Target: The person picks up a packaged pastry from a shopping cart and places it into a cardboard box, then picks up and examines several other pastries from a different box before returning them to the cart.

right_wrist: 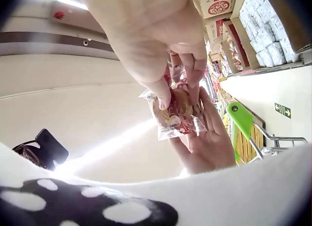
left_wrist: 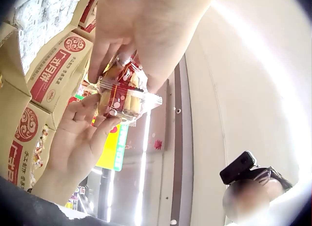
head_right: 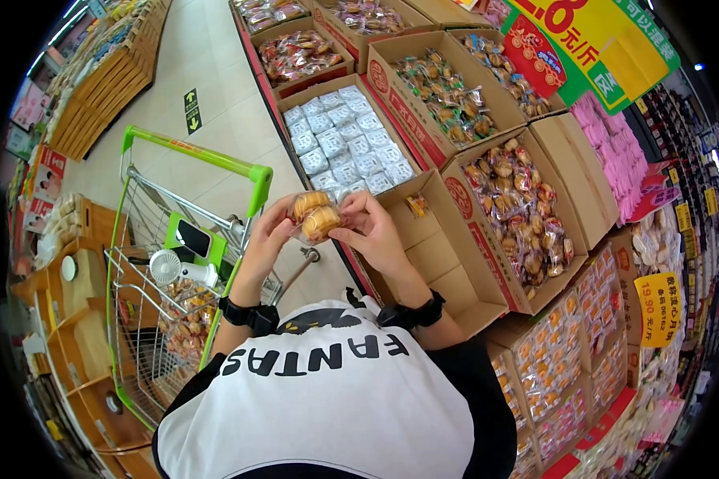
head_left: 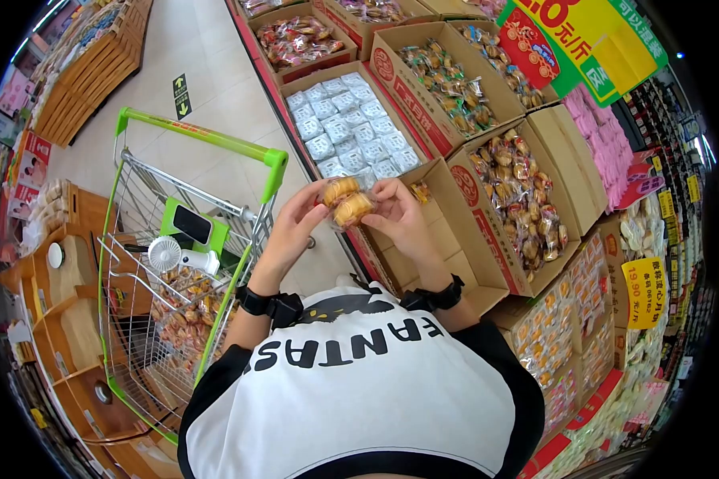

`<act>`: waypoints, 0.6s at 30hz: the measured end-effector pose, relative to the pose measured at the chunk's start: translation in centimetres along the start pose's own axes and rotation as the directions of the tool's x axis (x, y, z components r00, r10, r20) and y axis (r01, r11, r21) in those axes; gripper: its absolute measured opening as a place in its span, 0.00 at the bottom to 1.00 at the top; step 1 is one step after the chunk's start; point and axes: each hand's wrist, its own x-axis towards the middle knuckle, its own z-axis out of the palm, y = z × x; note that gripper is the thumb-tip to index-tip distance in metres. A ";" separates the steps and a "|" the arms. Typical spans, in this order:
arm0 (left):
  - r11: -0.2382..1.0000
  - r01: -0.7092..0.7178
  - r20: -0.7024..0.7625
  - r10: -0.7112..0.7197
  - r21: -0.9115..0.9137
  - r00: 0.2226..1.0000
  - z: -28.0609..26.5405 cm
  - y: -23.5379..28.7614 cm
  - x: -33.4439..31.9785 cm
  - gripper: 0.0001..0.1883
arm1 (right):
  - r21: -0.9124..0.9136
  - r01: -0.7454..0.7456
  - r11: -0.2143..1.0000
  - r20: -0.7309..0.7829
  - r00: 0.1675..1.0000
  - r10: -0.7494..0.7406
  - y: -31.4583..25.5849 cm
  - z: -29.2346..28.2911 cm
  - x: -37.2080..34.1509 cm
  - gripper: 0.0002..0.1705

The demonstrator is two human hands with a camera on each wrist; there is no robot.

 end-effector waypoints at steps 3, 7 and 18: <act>0.999 -0.041 0.043 0.039 0.026 0.998 -0.7 0.4 -0.7 0.29 | -0.035 0.009 0.999 -0.004 1.000 -0.009 1.0 0.5 -0.2 0.17; 0.987 -0.127 0.114 0.138 -0.096 0.984 -2.0 -0.1 -2.1 0.32 | -0.232 0.044 0.972 0.007 0.999 -0.043 1.7 1.6 -0.2 0.17; 0.996 -0.048 -0.022 0.050 0.076 0.999 -5.9 0.7 -10.0 0.39 | -0.571 0.116 0.812 0.211 0.977 0.009 4.7 7.9 -0.5 0.18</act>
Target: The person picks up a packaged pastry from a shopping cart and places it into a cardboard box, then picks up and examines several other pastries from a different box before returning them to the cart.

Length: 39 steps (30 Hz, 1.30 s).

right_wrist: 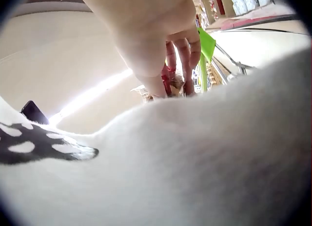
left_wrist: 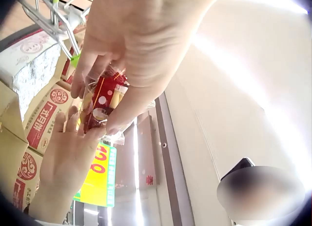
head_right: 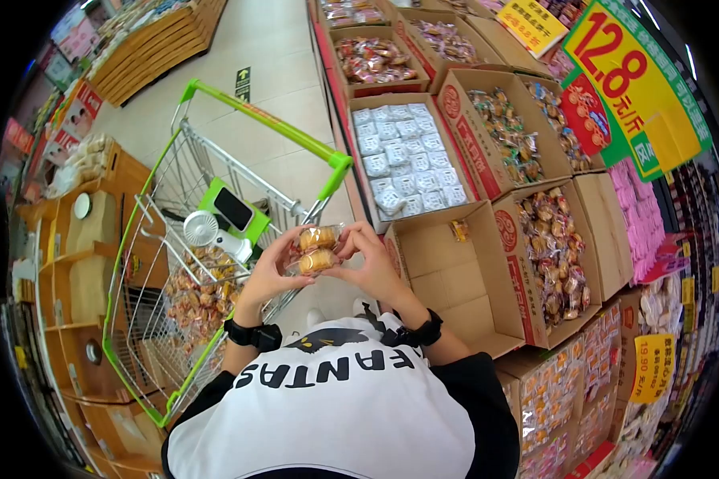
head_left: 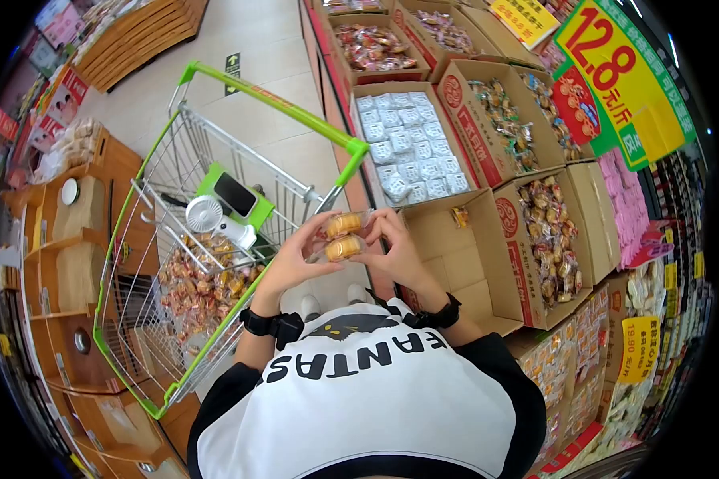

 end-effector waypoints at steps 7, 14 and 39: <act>0.987 0.084 -0.128 -0.067 0.136 0.989 -3.7 -1.1 -6.5 0.37 | -0.114 0.072 0.991 0.296 0.954 -0.035 -1.4 4.6 0.5 0.20; 0.981 0.080 -0.308 -0.022 0.178 0.951 -5.0 -1.2 -11.6 0.36 | -0.076 0.103 0.992 0.327 0.942 -0.073 -1.0 9.4 0.5 0.27; 0.951 0.310 -0.720 -0.213 0.003 0.660 -7.3 -1.4 -26.4 0.23 | 0.138 -0.368 0.920 0.791 0.600 0.121 0.2 23.7 -0.3 0.31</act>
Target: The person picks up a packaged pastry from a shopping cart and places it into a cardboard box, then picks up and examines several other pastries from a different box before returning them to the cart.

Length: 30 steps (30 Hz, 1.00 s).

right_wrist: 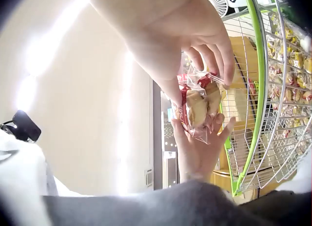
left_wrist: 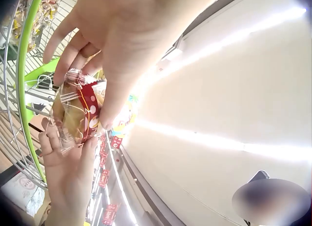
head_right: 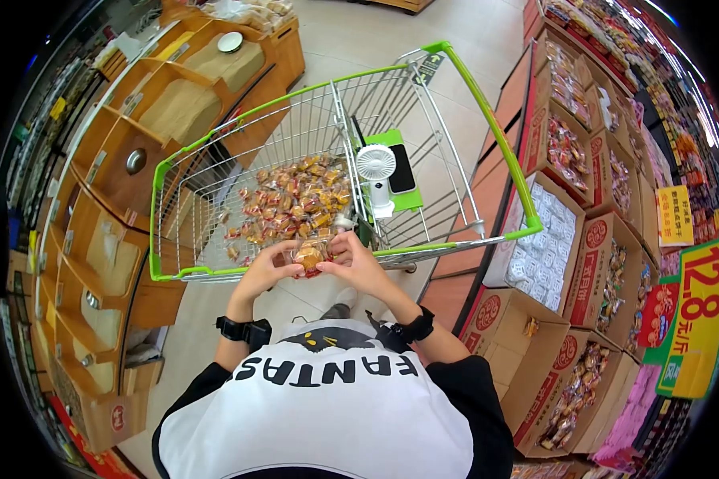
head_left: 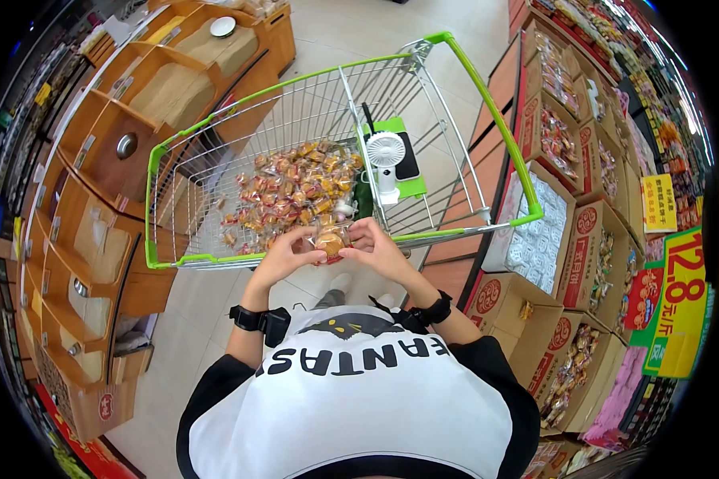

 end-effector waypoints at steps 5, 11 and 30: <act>0.985 -0.029 -0.167 0.000 -0.168 0.986 -1.4 -1.0 -0.9 0.19 | 0.021 -0.089 0.996 0.048 0.995 0.088 -0.4 1.5 2.1 0.27; 0.988 0.031 -0.290 -0.074 -0.149 0.954 -2.5 -1.6 -1.4 0.19 | 0.057 -0.164 0.985 0.177 0.972 0.152 0.3 2.8 3.9 0.19; 0.868 -0.214 -0.634 -0.140 -0.448 0.760 -8.4 1.0 2.2 0.38 | 0.425 -0.002 0.905 0.086 0.996 -0.039 -3.3 3.7 10.3 0.28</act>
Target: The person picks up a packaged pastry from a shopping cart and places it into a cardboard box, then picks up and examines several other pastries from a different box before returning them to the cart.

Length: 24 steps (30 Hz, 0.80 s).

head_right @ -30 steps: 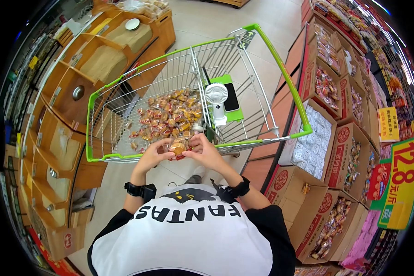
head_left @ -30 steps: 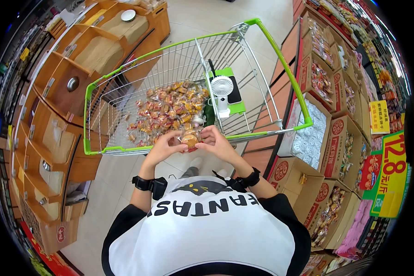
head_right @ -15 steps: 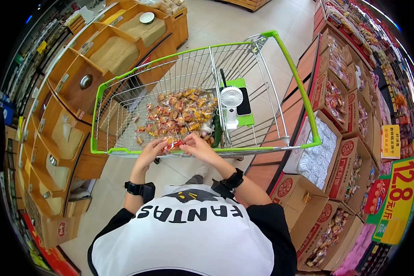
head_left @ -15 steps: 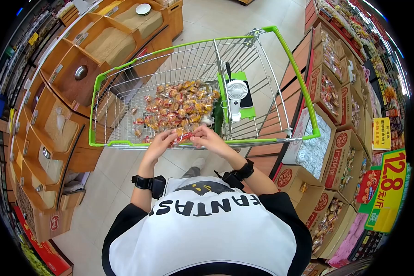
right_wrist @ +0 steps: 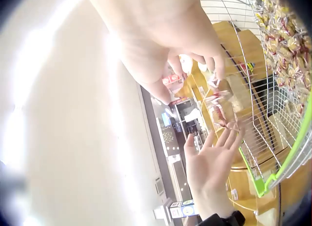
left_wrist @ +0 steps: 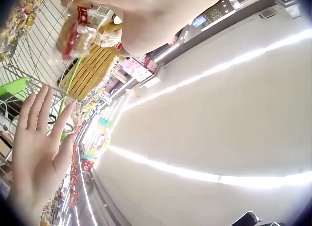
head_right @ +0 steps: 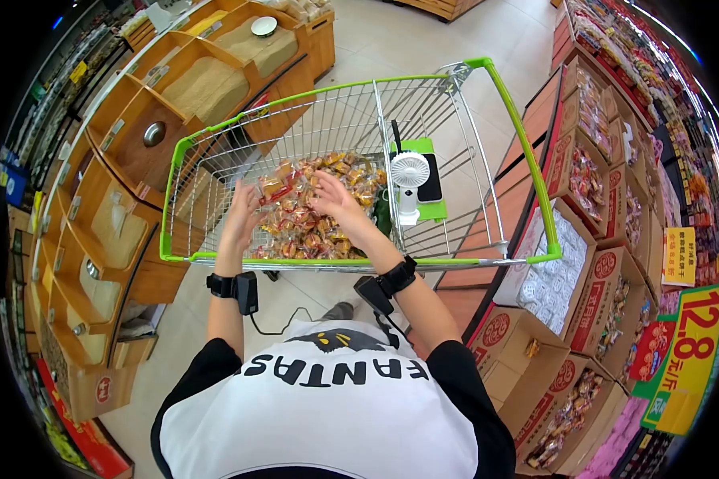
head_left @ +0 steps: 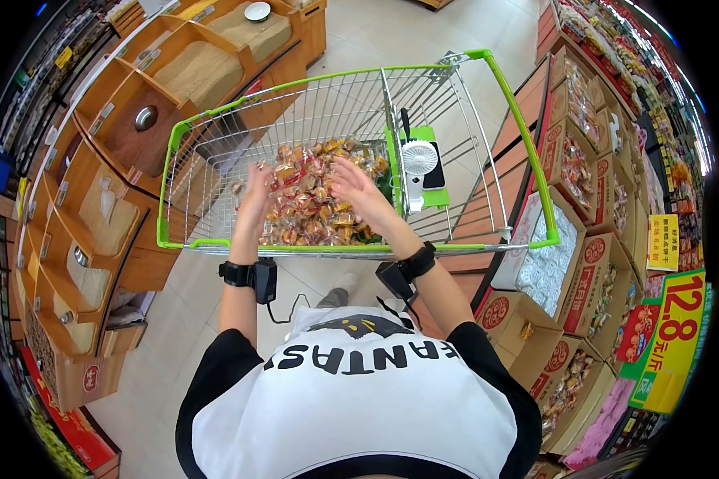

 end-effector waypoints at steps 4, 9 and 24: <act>0.951 -0.119 -0.050 0.139 0.287 0.989 -0.3 -3.2 1.0 0.38 | -0.223 -0.143 0.964 0.081 0.983 0.165 1.5 -2.5 -2.2 0.23; 0.963 0.025 0.116 -0.057 0.267 0.992 -0.7 -6.5 1.2 0.17 | -0.272 -0.221 0.936 0.065 0.967 0.248 2.1 -4.5 -6.6 0.18; 0.926 0.042 0.653 -0.295 0.374 0.698 10.0 -5.0 -4.1 0.13 | -0.122 -0.166 0.978 -0.270 0.954 0.128 -0.8 -8.4 -14.6 0.13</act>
